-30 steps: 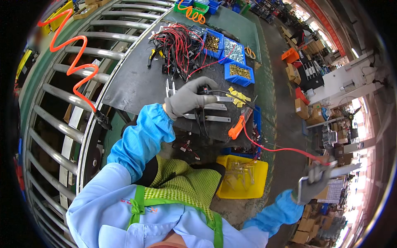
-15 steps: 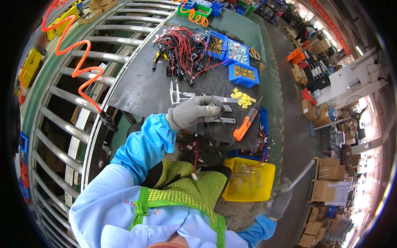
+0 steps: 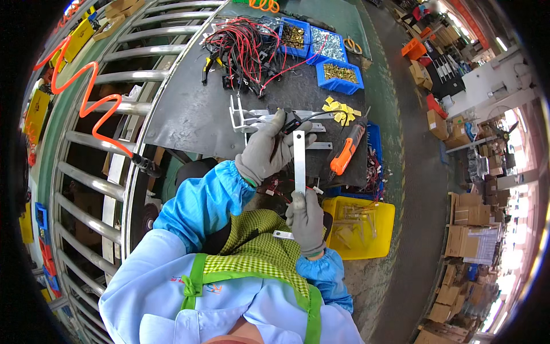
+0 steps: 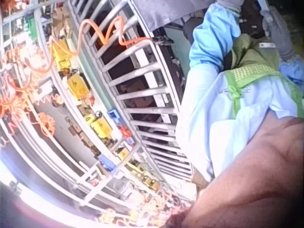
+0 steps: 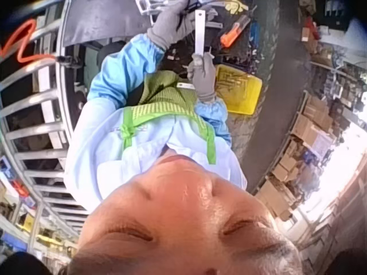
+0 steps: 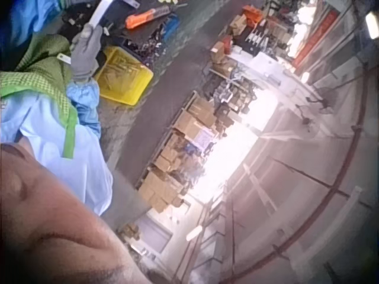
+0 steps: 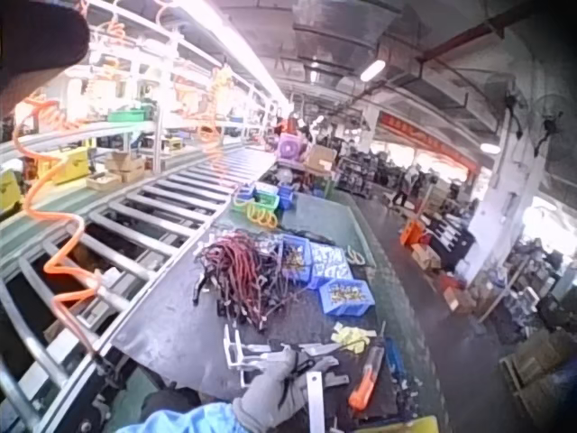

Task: Manually assemble small electronic parts onto metal brackets using an electric screwdriver.

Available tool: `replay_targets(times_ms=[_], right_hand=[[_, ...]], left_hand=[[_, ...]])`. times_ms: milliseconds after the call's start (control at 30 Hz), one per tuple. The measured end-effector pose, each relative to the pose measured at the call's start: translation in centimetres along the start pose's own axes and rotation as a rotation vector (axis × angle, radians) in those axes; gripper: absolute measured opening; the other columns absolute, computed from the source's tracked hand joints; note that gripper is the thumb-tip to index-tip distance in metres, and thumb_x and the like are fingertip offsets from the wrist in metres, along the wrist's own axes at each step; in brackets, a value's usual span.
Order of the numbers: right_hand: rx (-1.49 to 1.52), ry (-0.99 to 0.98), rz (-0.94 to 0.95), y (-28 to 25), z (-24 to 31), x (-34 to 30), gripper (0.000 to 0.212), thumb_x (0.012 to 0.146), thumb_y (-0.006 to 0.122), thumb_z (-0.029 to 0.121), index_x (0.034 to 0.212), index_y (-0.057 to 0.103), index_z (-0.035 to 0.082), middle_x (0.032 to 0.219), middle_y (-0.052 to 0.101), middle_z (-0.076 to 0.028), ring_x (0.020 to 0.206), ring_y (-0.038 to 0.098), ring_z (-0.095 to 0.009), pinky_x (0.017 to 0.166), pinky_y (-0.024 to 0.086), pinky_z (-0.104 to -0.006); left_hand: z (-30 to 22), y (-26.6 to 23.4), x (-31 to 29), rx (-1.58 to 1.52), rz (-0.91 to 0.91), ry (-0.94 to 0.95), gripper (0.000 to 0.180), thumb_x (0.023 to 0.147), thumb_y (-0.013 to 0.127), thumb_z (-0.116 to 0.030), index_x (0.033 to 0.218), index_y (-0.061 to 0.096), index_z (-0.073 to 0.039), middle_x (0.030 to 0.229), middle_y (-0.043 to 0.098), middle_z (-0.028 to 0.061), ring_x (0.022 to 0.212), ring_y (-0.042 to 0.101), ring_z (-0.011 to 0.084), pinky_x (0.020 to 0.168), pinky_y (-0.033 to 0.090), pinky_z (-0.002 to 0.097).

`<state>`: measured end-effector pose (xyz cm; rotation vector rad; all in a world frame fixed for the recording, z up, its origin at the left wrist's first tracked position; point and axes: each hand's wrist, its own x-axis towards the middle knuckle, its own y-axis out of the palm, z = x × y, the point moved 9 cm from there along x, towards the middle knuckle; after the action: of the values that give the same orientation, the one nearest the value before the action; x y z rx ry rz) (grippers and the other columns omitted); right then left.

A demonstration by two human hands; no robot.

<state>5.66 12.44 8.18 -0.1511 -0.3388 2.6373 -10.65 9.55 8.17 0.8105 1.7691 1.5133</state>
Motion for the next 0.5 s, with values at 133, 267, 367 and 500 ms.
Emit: replay_targets(times_ms=[133, 267, 367, 500], right_hand=[[-0.032, 0.017, -0.034, 0.4, -0.6, 0.6, 0.037, 0.102, 0.048, 0.038, 0.103, 0.055, 0.002, 0.062, 0.053, -0.003, 0.052, 0.052, -0.01, 0.047, 0.04, -0.027], [-0.208, -0.063, -0.05, 0.2, -1.0, 0.8, 0.035, 0.103, 0.046, 0.035, 0.103, 0.054, 0.001, 0.06, 0.051, -0.007, 0.051, 0.052, -0.016, 0.048, 0.039, -0.0314], [-0.219, -0.007, 0.027, -0.3, -1.3, 0.7, 0.034, 0.103, 0.045, 0.037, 0.1, 0.053, 0.005, 0.062, 0.044, 0.003, 0.051, 0.039, -0.006, 0.046, 0.03, -0.0246], [-0.173, 0.04, 0.109, -1.6, -0.7, 0.7, 0.032, 0.103, 0.045, 0.037, 0.097, 0.052, 0.006, 0.062, 0.04, 0.004, 0.051, 0.037, -0.005, 0.046, 0.029, -0.0237]], left_hand=[[0.9, 0.1, 0.1, -0.051, 0.04, -0.028, 0.04, 0.102, 0.046, -0.035, 0.121, 0.048, -0.001, 0.114, 0.062, 0.0211, 0.11, 0.063, 0.0319, 0.098, 0.054, 0.0491], [1.1, 0.3, -0.3, 0.043, 0.079, -0.042, 0.04, 0.102, 0.047, -0.035, 0.123, 0.048, -0.001, 0.112, 0.062, 0.0181, 0.109, 0.064, 0.0286, 0.098, 0.054, 0.0472], [0.3, 0.3, -0.6, 0.318, 0.025, 0.038, 0.039, 0.101, 0.047, -0.035, 0.124, 0.047, -0.002, 0.106, 0.062, 0.015, 0.102, 0.066, 0.0249, 0.098, 0.055, 0.0456], [0.4, 0.7, -0.5, 0.36, 0.092, -0.002, 0.037, 0.102, 0.046, -0.034, 0.124, 0.047, -0.004, 0.1, 0.064, 0.0114, 0.096, 0.068, 0.0223, 0.096, 0.055, 0.0444]])
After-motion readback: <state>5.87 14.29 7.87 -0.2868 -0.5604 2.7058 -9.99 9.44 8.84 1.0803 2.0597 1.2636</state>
